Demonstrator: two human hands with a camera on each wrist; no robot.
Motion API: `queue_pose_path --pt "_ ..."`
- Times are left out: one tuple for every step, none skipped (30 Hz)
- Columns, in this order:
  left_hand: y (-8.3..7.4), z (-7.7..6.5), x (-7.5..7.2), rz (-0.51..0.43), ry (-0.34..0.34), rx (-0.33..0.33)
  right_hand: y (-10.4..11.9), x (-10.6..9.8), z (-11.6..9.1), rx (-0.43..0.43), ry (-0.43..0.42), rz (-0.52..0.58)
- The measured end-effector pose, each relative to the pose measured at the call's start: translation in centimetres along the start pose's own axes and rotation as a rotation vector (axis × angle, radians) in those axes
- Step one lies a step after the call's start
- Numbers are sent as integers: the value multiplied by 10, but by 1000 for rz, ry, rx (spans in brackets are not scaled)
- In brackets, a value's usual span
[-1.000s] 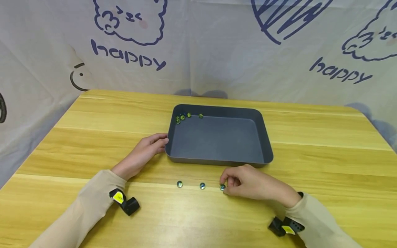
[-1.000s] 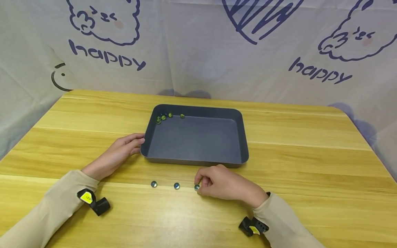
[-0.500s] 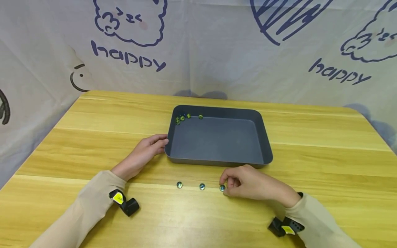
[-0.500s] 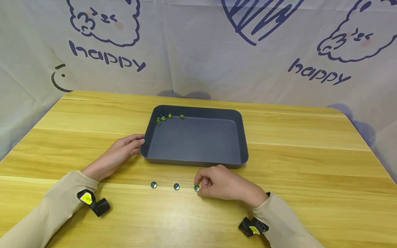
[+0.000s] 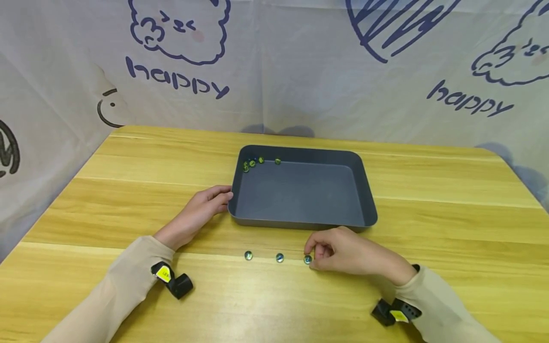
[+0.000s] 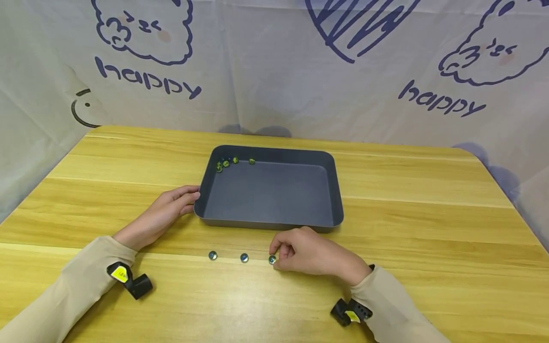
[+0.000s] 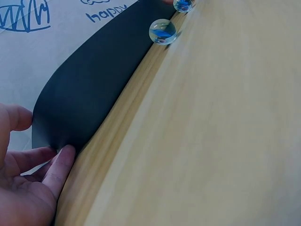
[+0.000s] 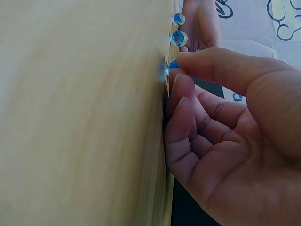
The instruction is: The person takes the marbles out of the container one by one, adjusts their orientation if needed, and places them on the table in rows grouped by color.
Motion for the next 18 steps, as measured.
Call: queue_pose_path --pt "0 0 0 0 0 -1 0 0 0 0 0 1" --pt "0 0 0 0 0 -2 0 0 0 -1 -1 3" --pt "0 0 0 2 0 -3 0 0 0 0 0 3" --pt "1 0 0 3 -1 -4 0 0 0 1 0 2" --pt "1 0 0 3 -1 -4 0 0 0 0 0 1" --pt "1 0 -1 3 -2 -5 0 0 0 0 0 1" --pt "1 0 -1 4 -2 -6 -1 0 0 3 1 0" --pt "1 0 -1 4 -2 -7 -1 0 0 3 3 2" --pt "2 0 -1 4 -2 -9 -1 1 0 1 4 4" --pt "2 0 -1 4 -2 -9 -1 0 0 1 5 8" --pt "2 0 -1 3 -1 -11 -1 0 0 0 6 12" --pt "3 0 -1 2 -1 -11 -1 0 -1 -1 5 15" --pt "3 0 -1 3 -1 -11 -1 -1 -1 -1 4 15" --pt "3 0 -1 2 -1 -11 -2 -2 -2 -4 1 16" --pt "3 1 -1 2 -1 -10 -2 -3 -2 -7 -3 8" --pt "3 1 -1 2 -1 -9 -2 -4 -3 -8 -7 3" --pt "3 1 -1 4 -3 -8 -2 -5 -3 -12 -12 -5" --pt "3 1 -1 6 -4 -8 -1 -6 -4 -15 -17 -13"
Point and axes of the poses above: each hand's wrist, its own z-axis towards the middle knuckle, its own x-axis out of the palm, y = z × x, the point moved 9 cm from there along z, towards the middle knuckle, and after that the axes turned 3 degrees about -x, right-handed, at the moved point
